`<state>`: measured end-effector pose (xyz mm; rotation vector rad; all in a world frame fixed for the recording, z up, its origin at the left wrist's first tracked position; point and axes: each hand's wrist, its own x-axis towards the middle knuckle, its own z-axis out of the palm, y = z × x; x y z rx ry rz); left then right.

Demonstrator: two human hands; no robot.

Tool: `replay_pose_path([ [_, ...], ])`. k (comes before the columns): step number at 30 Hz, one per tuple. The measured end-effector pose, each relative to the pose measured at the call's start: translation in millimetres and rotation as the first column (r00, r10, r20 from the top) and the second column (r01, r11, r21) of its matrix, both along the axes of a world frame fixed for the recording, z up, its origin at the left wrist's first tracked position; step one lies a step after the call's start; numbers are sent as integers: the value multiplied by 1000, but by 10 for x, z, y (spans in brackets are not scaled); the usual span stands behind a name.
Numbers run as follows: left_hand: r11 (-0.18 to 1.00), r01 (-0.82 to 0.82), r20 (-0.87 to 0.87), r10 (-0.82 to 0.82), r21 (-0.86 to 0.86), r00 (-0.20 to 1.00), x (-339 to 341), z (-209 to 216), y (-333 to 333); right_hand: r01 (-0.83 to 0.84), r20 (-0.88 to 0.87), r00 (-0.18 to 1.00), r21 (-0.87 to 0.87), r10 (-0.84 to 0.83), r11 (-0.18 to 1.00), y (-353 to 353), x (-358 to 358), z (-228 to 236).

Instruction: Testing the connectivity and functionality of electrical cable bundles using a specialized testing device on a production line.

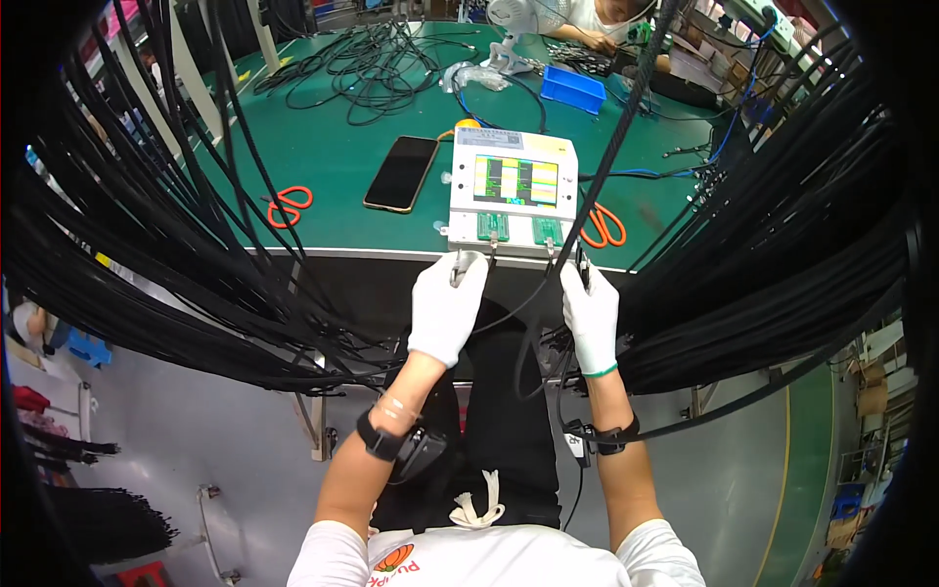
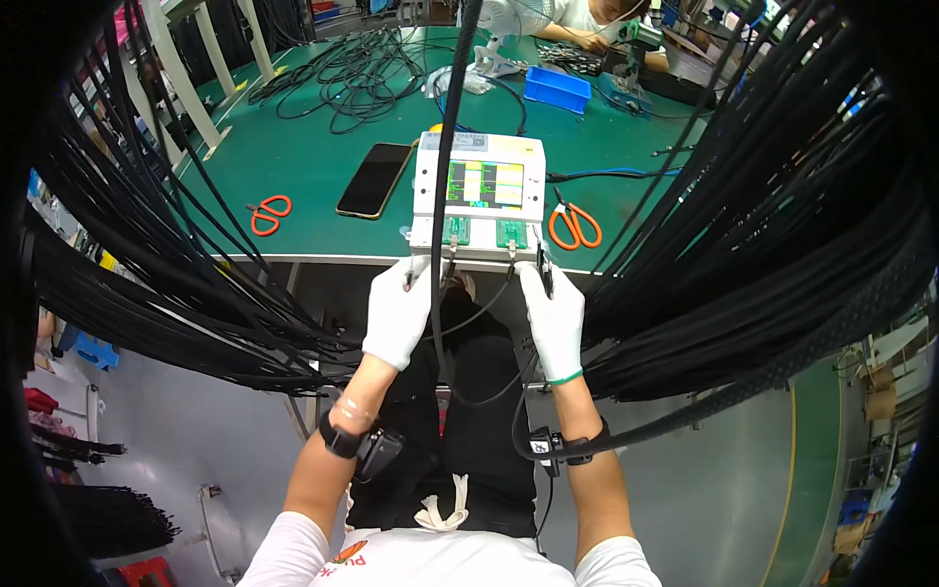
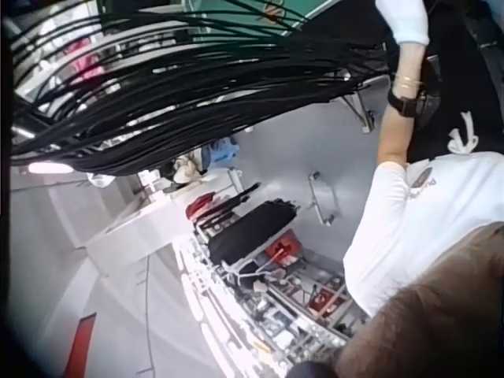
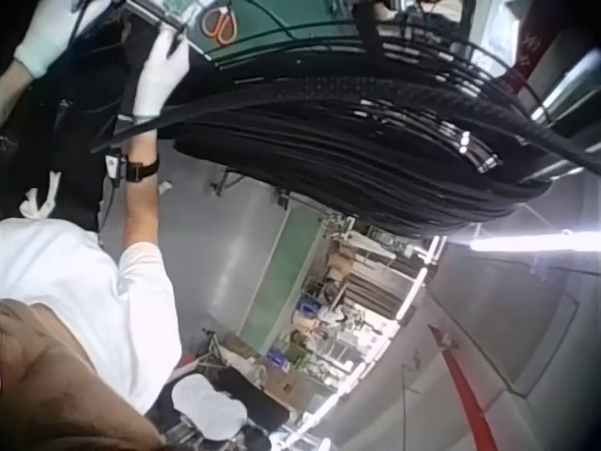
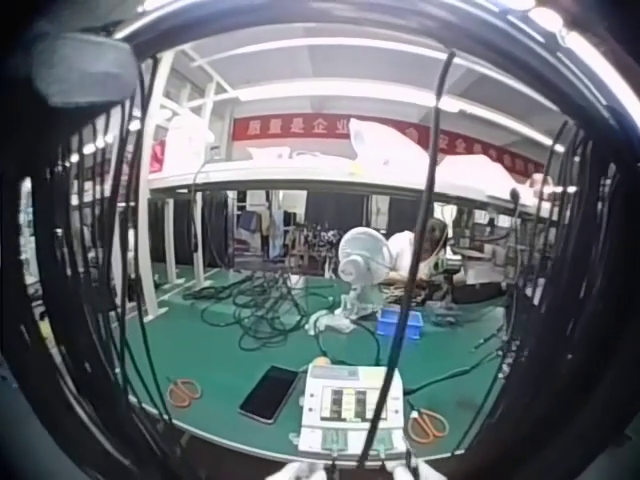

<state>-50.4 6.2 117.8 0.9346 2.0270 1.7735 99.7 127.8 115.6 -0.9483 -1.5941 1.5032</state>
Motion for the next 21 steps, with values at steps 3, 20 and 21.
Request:
replay_pose_path([
  [3, 982, 141, 145, -158, 124, 977, -149, -53, 190, 7, 29, 1000, 79, -9, 997, 105, -135, -39],
  [20, 963, 173, 577, -262, 205, 774, -108, -43, 257, -14, 11, 1000, 230, 12, 973, 134, -224, -7],
  [21, 965, 169, 571, -256, 202, 780, -113, -54, 252, -12, 0, 1000, 228, 12, 973, 134, -238, -23],
])
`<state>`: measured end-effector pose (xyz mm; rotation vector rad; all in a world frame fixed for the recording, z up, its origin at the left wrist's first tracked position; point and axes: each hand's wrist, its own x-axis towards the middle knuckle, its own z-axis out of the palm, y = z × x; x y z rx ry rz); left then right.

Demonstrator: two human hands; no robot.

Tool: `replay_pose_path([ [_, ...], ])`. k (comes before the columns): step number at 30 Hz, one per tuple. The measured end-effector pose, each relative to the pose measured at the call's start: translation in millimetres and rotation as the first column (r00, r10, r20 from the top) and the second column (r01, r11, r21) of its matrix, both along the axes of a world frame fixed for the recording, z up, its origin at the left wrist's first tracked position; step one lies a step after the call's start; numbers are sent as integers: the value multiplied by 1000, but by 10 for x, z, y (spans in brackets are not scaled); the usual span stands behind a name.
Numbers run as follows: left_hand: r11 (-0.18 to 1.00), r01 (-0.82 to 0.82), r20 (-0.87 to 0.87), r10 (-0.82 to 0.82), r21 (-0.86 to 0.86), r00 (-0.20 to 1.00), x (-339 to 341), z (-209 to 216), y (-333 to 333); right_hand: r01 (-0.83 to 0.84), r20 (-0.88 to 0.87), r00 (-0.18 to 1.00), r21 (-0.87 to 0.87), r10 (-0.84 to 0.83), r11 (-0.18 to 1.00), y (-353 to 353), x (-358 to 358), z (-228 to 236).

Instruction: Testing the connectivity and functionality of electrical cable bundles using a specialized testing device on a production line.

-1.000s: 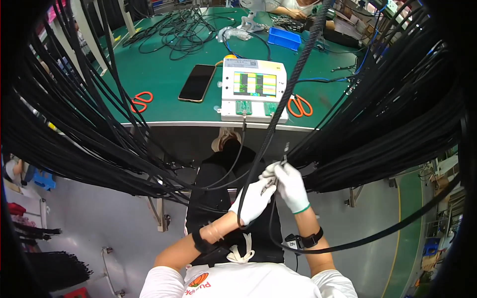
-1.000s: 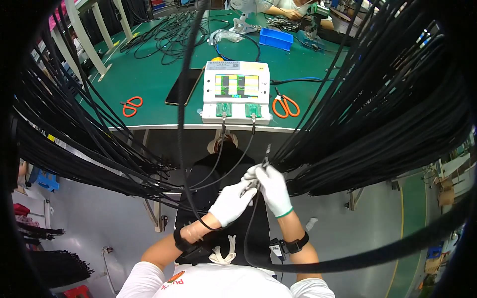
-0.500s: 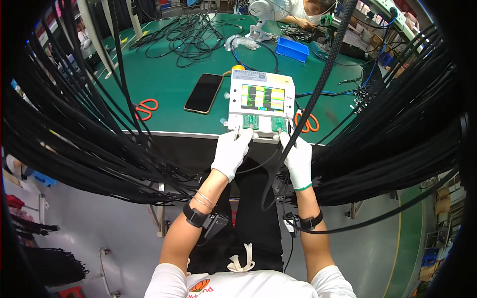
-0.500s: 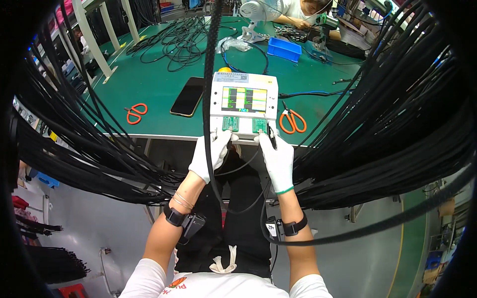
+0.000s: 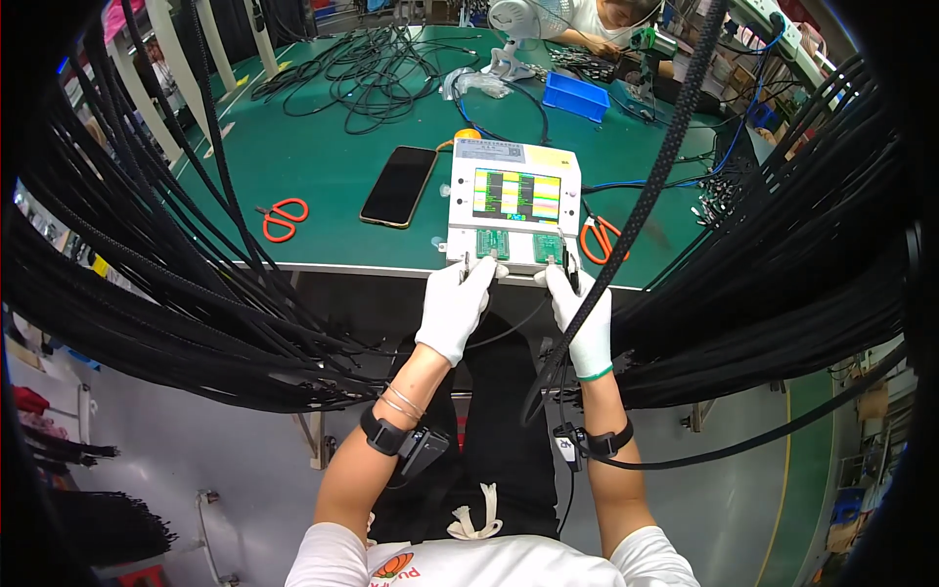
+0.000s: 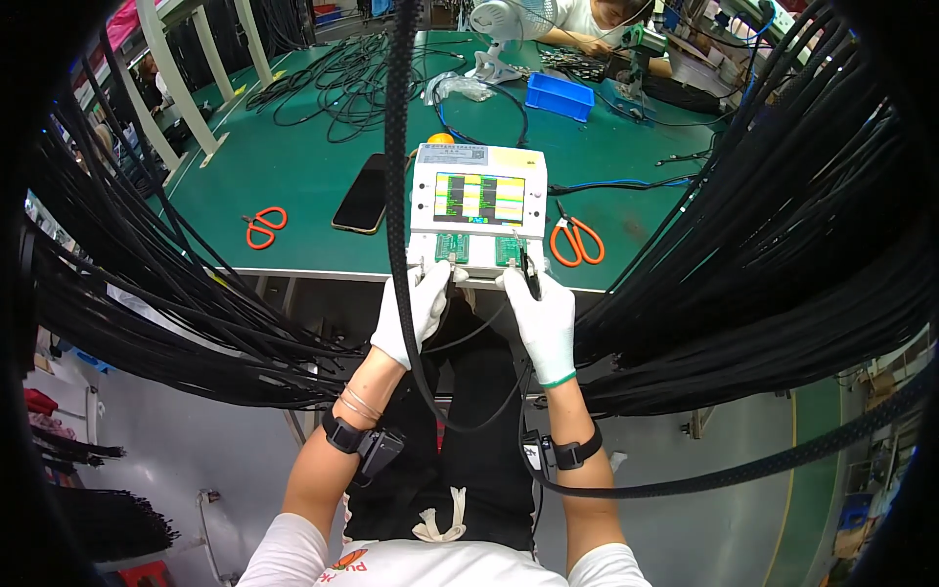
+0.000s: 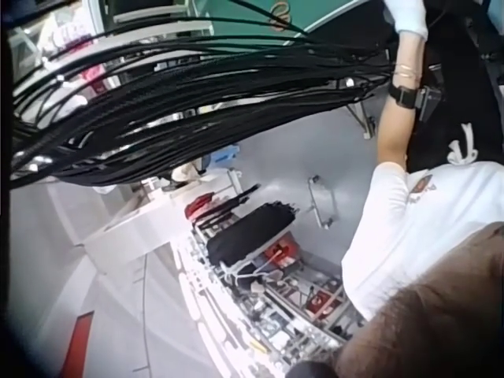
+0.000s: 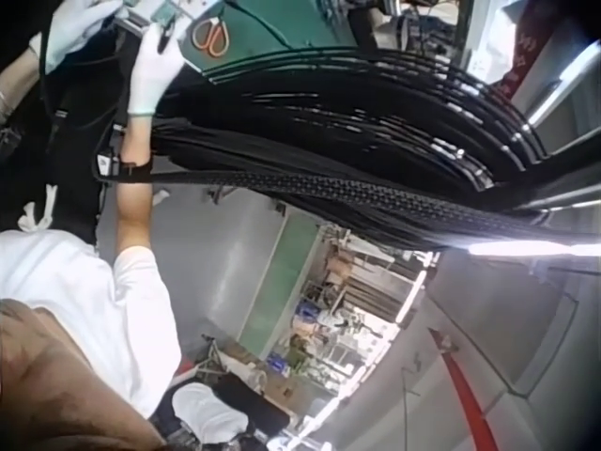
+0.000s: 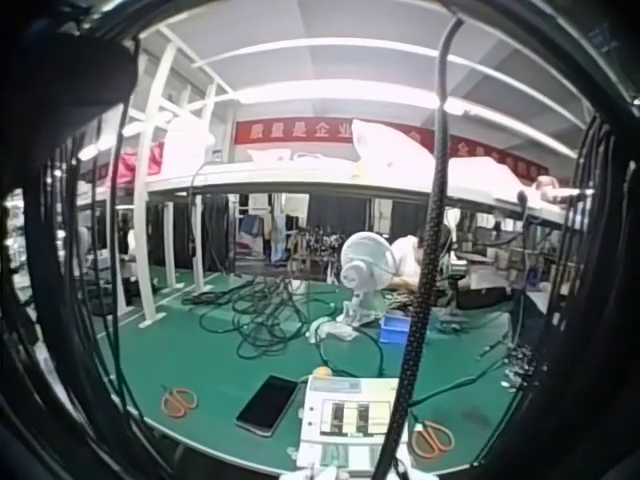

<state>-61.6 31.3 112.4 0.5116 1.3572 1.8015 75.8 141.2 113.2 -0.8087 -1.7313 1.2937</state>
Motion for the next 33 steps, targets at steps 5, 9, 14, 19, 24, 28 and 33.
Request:
replay_pose_path([
  [5, 999, -44, -8, 44, -7, 999, -20, -28, -11, 0, -2, 1000, -15, 0, 1000, 8, -10, -24],
  [9, 999, -34, -2, 34, -5, 999, -19, -19, -25, -3, -7, 1000, -53, 3, 999, 6, 7, -37],
  [14, 998, -31, -78, 26, -56, 997, 15, 19, -9, -20, -43, 999, -12, 19, 1000, -6, -41, -45],
  [19, 996, -69, -159, 58, -64, 986, 48, 64, 35, -59, -37, 998, -82, 56, 995, -50, -15, 61],
  [24, 995, -96, -208, 90, -19, 974, 254, 14, -144, -47, 39, 998, -77, 50, 996, -254, 140, 100],
  [28, 997, -74, -309, 73, 10, 948, 321, -48, -255, -13, 176, 984, -8, 15, 1000, -419, 187, 7],
  [33, 1000, -16, -266, 11, -16, 964, 360, -87, -192, -64, 119, 990, -50, 70, 997, -545, 178, -104],
])
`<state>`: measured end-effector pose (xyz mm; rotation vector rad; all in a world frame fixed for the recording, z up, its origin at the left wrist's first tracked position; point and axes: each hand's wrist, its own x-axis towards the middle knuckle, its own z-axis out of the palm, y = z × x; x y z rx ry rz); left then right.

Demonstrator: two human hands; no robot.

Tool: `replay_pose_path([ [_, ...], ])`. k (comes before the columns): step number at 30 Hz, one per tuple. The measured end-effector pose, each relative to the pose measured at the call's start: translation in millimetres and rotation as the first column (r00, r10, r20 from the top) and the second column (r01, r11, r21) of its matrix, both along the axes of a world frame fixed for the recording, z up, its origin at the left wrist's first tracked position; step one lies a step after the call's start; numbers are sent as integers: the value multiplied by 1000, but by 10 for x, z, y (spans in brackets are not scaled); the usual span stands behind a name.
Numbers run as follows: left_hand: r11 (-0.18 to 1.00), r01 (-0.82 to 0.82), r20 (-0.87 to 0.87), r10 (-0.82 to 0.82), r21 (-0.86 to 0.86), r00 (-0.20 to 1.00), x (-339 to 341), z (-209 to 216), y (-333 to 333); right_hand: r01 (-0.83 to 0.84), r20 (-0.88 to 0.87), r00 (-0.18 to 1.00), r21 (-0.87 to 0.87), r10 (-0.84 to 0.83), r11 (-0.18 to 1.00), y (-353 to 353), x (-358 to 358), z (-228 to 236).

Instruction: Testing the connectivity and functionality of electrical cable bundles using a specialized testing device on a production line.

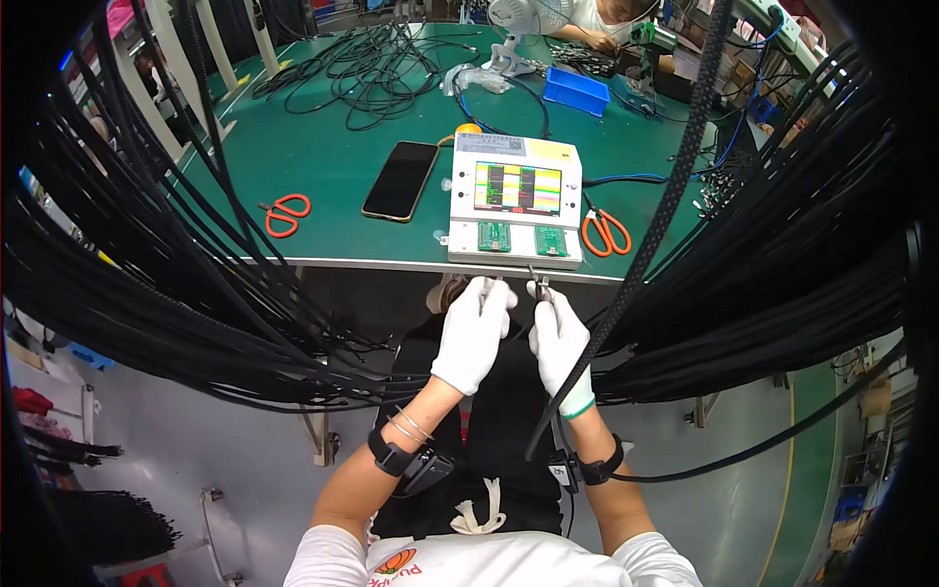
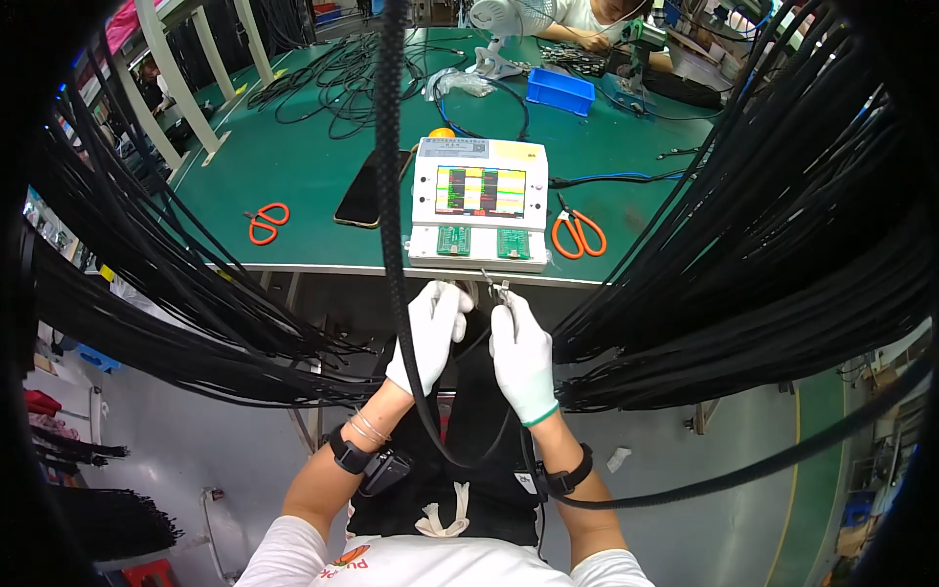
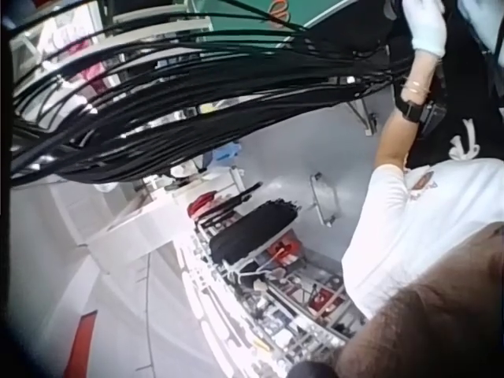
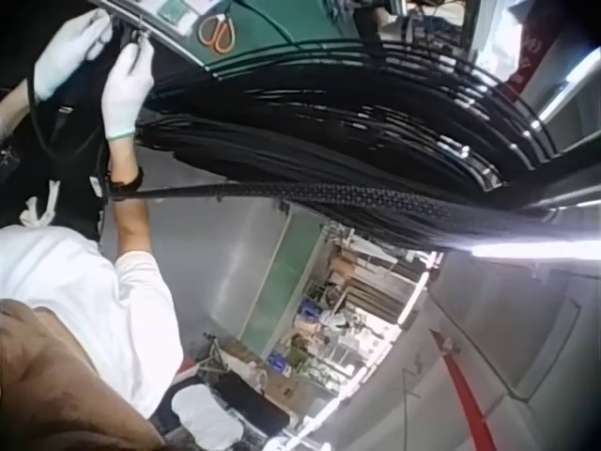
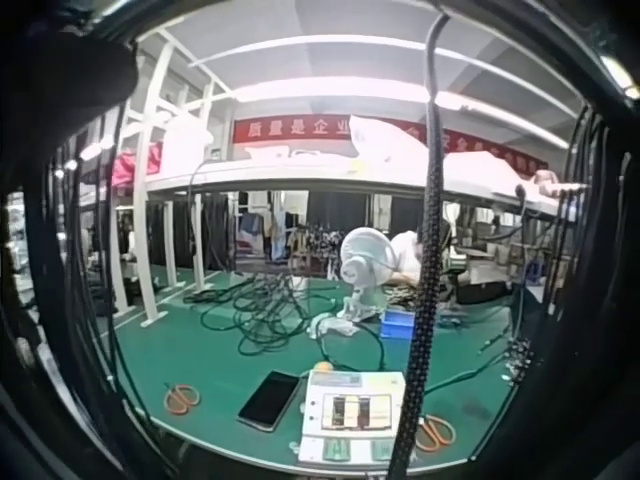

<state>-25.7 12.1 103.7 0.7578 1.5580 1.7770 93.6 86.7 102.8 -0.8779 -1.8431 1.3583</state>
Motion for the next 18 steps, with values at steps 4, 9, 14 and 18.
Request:
replay_pose_path([
  [4, 997, -52, -295, 65, 51, 953, 52, -38, 113, -98, 136, 989, 373, 50, 923, -72, 33, -28],
  [9, 983, -170, -216, 181, 70, 959, 10, -97, 187, 17, 151, 988, 83, -30, 996, -32, 80, -90],
  [14, 995, -19, -53, 25, 103, 998, -161, -67, 184, 224, 89, 961, 305, -262, 926, 110, 192, -122],
  [18, 982, 150, 172, -169, 118, 970, -256, -10, 153, 129, -25, 991, 20, -128, 992, 184, 250, -61],
])
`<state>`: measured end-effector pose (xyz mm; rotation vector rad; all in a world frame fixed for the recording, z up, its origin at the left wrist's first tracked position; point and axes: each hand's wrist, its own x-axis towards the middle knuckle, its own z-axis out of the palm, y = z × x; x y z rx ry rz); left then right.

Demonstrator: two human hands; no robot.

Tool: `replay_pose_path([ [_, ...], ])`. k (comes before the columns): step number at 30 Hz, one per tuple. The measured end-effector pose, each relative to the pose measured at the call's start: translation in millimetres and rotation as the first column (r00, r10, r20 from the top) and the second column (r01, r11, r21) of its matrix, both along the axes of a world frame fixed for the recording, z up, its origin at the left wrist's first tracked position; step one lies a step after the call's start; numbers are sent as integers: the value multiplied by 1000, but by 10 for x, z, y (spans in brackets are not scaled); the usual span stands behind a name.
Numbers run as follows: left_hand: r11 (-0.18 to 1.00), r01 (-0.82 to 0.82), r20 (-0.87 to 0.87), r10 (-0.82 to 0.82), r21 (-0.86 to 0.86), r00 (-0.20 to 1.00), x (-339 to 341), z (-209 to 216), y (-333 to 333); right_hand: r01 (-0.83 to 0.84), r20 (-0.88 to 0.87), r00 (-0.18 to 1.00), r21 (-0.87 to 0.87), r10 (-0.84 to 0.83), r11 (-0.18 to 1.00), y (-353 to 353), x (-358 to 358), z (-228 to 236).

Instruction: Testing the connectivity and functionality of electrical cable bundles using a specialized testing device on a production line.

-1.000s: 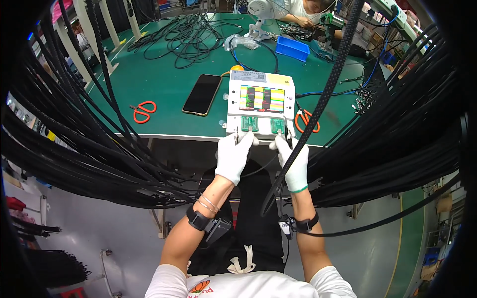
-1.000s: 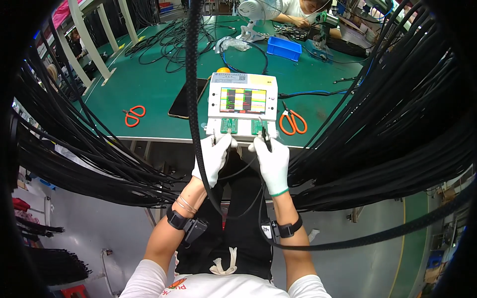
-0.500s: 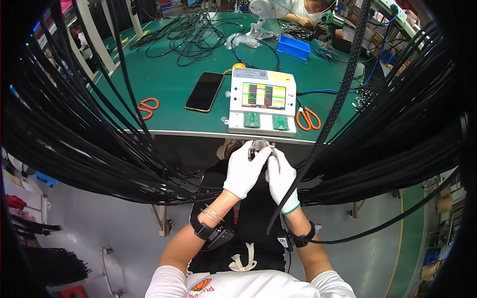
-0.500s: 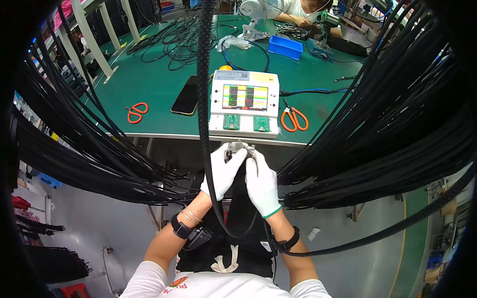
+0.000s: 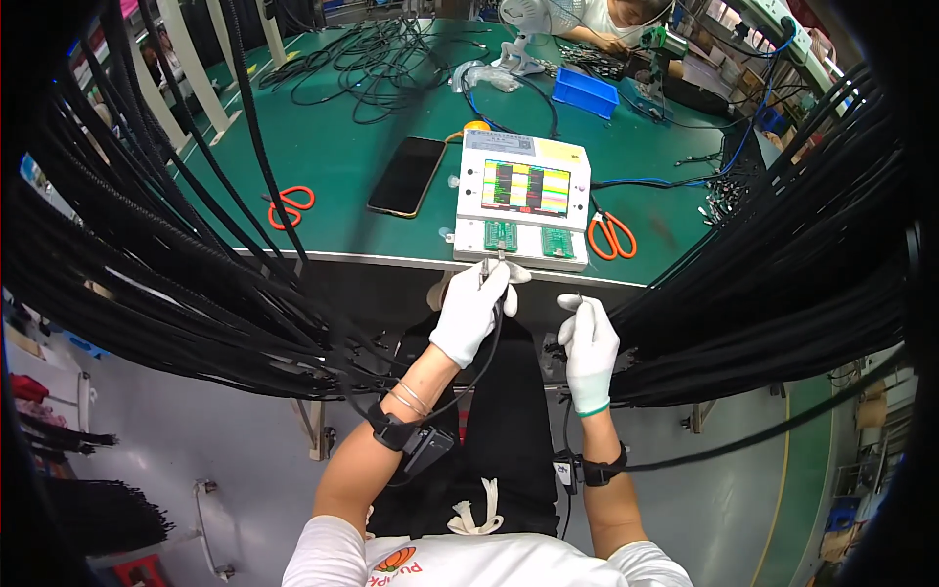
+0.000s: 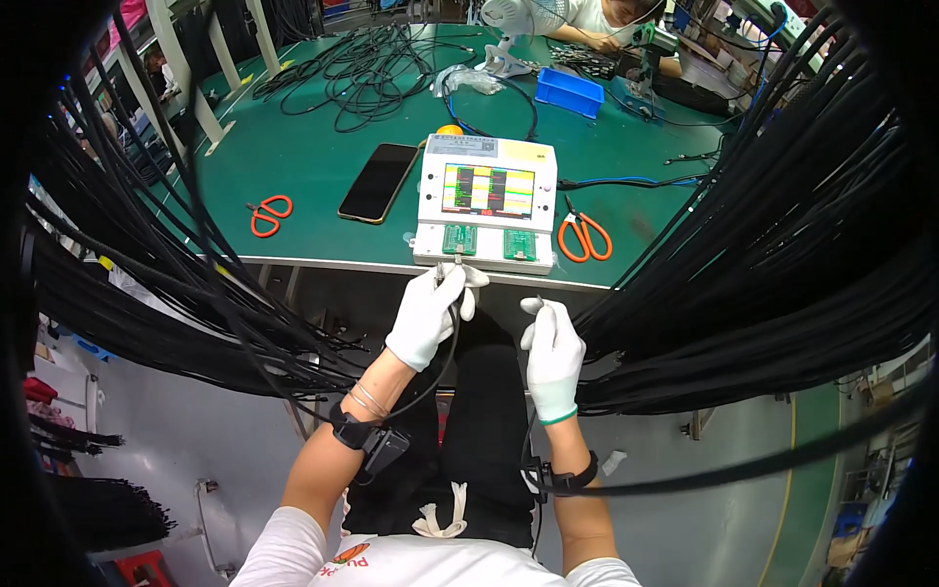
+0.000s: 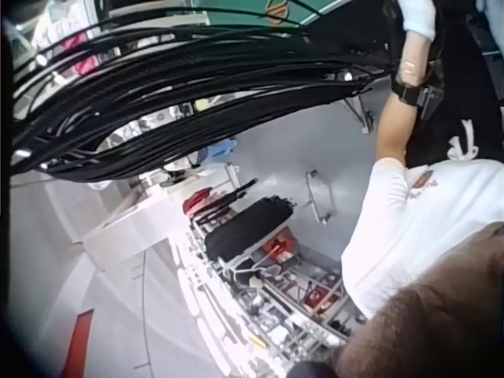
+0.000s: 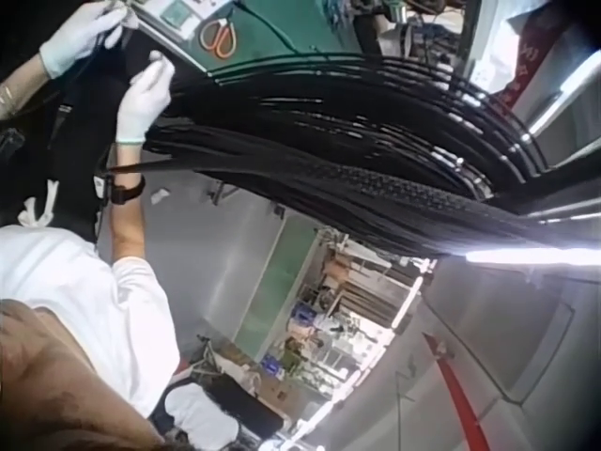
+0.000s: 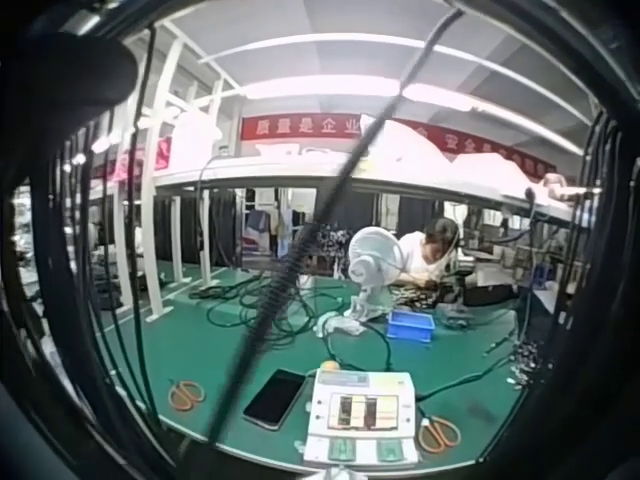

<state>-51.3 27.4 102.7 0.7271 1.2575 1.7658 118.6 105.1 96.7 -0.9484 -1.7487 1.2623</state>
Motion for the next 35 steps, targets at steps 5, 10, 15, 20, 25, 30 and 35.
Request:
replay_pose_path([
  [5, 993, 120, 188, -122, 22, 975, -81, 21, -14, -98, -118, 990, -204, 74, 974, -4, -108, 91],
  [10, 965, 233, 340, -260, 120, 904, -154, -45, -13, -100, -107, 991, -264, 74, 959, -13, -174, 157],
  [15, 967, 184, 504, -249, 175, 827, -104, -107, 43, -77, -109, 993, -221, 53, 972, 2, -230, 149],
  [20, 988, 114, 493, -153, 108, 857, -70, -44, 101, 5, -107, 994, 25, -2, 1000, 80, -325, 25],
  [25, 997, 55, 354, -69, 49, 933, -31, -51, 4, 130, -96, 991, 436, -98, 891, 201, -426, -50],
  [30, 998, 45, 356, -30, -33, 934, -91, -298, -331, 149, -84, 988, 383, -126, 912, 225, -434, -62],
  [35, 995, -22, 365, 57, -100, 929, -133, -683, -408, 163, -112, 985, 383, -129, 909, 225, -462, -78],
])
